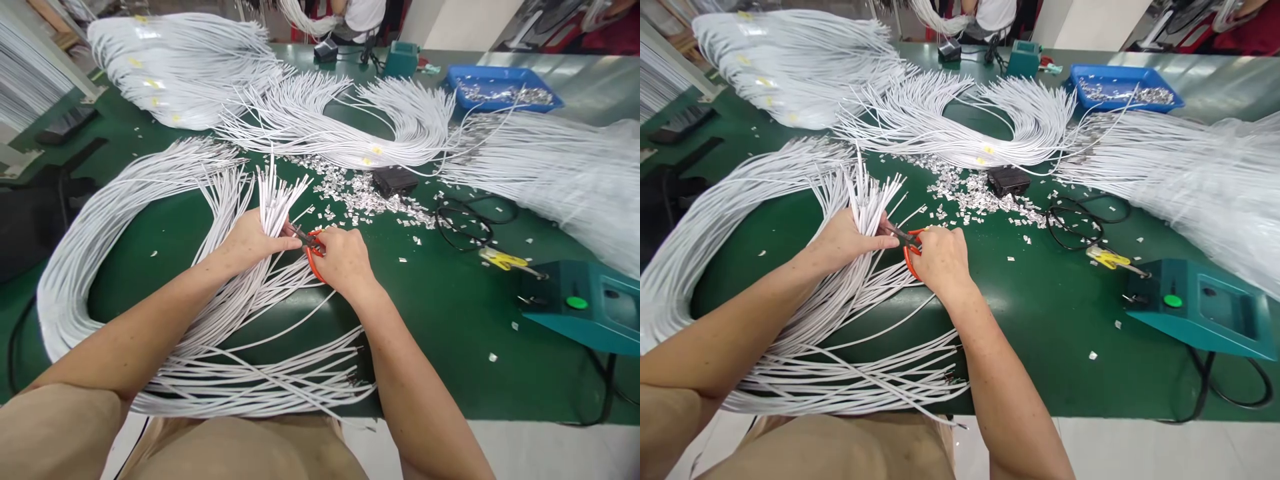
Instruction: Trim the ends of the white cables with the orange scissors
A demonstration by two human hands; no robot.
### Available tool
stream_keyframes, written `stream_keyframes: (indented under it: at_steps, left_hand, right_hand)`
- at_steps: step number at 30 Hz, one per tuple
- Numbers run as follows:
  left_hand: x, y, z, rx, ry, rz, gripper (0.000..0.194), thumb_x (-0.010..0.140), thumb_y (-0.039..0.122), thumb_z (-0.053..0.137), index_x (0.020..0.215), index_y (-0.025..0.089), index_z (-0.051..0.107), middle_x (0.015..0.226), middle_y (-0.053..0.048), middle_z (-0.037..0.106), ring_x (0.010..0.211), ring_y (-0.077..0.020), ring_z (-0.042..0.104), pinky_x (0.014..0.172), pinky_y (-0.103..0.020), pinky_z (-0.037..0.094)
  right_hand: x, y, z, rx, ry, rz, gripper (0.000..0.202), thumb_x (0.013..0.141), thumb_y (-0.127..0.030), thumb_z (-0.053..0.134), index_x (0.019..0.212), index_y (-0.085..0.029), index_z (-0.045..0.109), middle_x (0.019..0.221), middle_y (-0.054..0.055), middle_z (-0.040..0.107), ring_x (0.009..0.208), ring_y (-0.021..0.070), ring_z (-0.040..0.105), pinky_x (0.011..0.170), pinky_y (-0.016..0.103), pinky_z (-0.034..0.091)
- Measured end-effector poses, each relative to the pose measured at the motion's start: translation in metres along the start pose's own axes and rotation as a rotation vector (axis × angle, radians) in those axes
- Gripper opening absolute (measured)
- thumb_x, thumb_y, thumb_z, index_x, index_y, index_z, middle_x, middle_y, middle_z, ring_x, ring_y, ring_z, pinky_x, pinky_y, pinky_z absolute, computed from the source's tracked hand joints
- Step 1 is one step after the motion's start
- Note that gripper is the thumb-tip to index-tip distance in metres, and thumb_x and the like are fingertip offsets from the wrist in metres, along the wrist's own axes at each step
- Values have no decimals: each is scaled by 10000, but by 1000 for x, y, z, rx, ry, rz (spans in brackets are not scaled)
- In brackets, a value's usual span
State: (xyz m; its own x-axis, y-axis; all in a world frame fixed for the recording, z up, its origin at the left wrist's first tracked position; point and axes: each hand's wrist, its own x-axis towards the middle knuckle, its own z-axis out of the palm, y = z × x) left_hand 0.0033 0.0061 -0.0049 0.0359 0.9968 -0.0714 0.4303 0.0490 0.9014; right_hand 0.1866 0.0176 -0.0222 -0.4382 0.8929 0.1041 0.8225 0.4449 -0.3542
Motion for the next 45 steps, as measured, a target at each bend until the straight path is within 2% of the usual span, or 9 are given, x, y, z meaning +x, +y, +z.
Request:
stream_keyframes:
  at_steps: [9, 16, 20, 23, 27, 33, 39, 42, 45]
  left_hand:
    - [-1, 4, 1, 51, 30, -18, 317, 604, 362, 800, 781, 189, 602, 757, -14, 694, 739, -212, 653, 745, -346, 510]
    - [0, 5, 1, 17, 34, -34, 281, 614, 323, 783, 774, 169, 611, 799, -27, 711, 809, -219, 666, 777, -353, 509]
    - [-1, 5, 1, 58, 55, -40, 259, 630, 329, 767, 784, 176, 626, 801, -26, 710, 799, -212, 653, 792, -355, 498]
    - [-3, 7, 2, 95, 48, -29, 268, 635, 368, 765, 783, 182, 640, 797, -25, 709, 774, -207, 642, 780, -349, 494]
    - [-4, 11, 3, 189, 31, -2, 258, 645, 390, 756, 738, 170, 656, 764, -28, 690, 728, -199, 618, 734, -336, 479]
    - [-5, 15, 7, 208, 38, -4, 241, 635, 362, 771, 710, 167, 651, 727, -17, 669, 689, -185, 599, 698, -318, 470]
    - [-7, 15, 9, 71, 61, -32, 184, 649, 295, 755, 726, 172, 643, 753, -20, 686, 738, -192, 638, 749, -334, 498]
    - [-6, 12, 9, -89, -27, -54, 253, 654, 323, 768, 764, 178, 593, 720, -10, 680, 723, -188, 660, 756, -343, 515]
    - [-4, 9, 8, -262, -140, -78, 347, 644, 357, 791, 783, 191, 520, 679, 8, 653, 697, -188, 675, 691, -326, 523]
  right_hand:
    - [0, 1, 5, -87, 7, -37, 285, 885, -307, 496, 686, -161, 639, 728, 72, 649, 712, 190, 575, 687, 339, 279]
    - [3, 4, 4, -47, -2, -23, 278, 874, -319, 524, 664, -166, 624, 737, 64, 646, 714, 183, 566, 682, 332, 294]
    - [3, 6, -2, 198, -1, 74, 199, 801, -304, 588, 648, -179, 609, 736, 35, 648, 655, 155, 541, 629, 297, 316]
    - [3, 3, -6, 541, 103, 185, 140, 776, -313, 605, 750, -186, 658, 772, 17, 667, 675, 145, 563, 627, 269, 377]
    - [4, -5, -6, 863, 174, 213, 171, 744, -331, 637, 797, -182, 702, 813, 13, 691, 734, 148, 598, 684, 268, 436]
    - [4, -10, -5, 985, 161, 261, 107, 684, -262, 654, 725, -180, 709, 748, -5, 677, 693, 136, 583, 679, 268, 436]
    - [7, -11, 0, 1200, 120, 381, 118, 629, -273, 655, 690, -174, 674, 658, -30, 618, 624, 117, 540, 643, 264, 427]
    - [8, -10, 1, 1228, 91, 403, 123, 633, -283, 653, 686, -174, 673, 647, -30, 612, 623, 116, 537, 651, 265, 426]
    - [8, -8, 1, 1162, 89, 389, 147, 653, -307, 656, 684, -166, 679, 648, -22, 620, 636, 123, 543, 649, 262, 422]
